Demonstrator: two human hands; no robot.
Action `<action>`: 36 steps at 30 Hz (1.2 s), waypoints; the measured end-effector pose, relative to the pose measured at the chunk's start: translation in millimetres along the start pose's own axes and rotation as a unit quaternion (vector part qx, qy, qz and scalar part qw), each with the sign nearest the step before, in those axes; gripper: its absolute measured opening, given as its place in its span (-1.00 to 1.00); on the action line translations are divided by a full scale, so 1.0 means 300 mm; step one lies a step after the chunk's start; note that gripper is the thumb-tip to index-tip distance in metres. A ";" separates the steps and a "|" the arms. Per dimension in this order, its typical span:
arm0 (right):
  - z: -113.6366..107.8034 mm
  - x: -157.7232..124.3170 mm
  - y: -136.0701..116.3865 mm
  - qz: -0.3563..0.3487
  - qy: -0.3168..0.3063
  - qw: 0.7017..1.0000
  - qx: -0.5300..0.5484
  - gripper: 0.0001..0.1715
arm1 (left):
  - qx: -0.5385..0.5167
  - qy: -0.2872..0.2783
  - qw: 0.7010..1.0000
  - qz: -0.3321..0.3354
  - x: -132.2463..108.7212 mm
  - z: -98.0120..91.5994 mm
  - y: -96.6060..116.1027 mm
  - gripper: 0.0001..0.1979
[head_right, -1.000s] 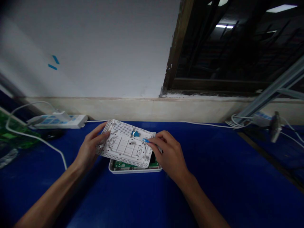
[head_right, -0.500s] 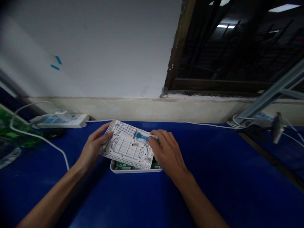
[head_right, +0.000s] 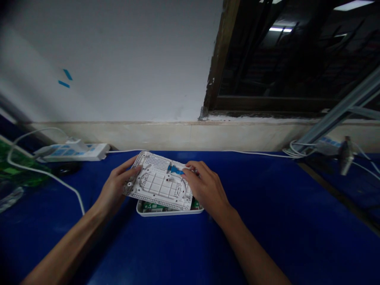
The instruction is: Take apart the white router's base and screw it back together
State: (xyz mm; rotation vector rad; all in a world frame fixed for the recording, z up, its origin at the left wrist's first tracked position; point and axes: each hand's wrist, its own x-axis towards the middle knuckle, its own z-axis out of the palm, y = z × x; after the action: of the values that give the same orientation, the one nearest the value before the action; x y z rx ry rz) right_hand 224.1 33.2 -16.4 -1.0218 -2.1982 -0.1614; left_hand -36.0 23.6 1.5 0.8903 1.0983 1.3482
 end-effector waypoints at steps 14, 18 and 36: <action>0.028 -0.006 0.020 0.033 0.038 0.993 0.107 -0.80 | -0.025 -0.028 0.999 -0.037 -0.002 0.025 0.006 -0.46; 0.025 -0.005 0.022 0.023 0.008 0.993 0.112 -0.82 | -0.032 -0.055 0.997 -0.034 -0.004 0.027 0.005 -0.44; 0.038 0.016 0.018 0.154 0.050 0.961 0.225 -0.89 | -0.056 -0.095 0.994 -0.001 -0.023 0.025 -0.012 -0.06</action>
State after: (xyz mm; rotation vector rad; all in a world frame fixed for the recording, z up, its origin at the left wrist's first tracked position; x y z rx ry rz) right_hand 219.6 44.3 -22.7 -1.0461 -1.8359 0.4027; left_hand -27.2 17.2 0.8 0.9134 0.8686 1.2818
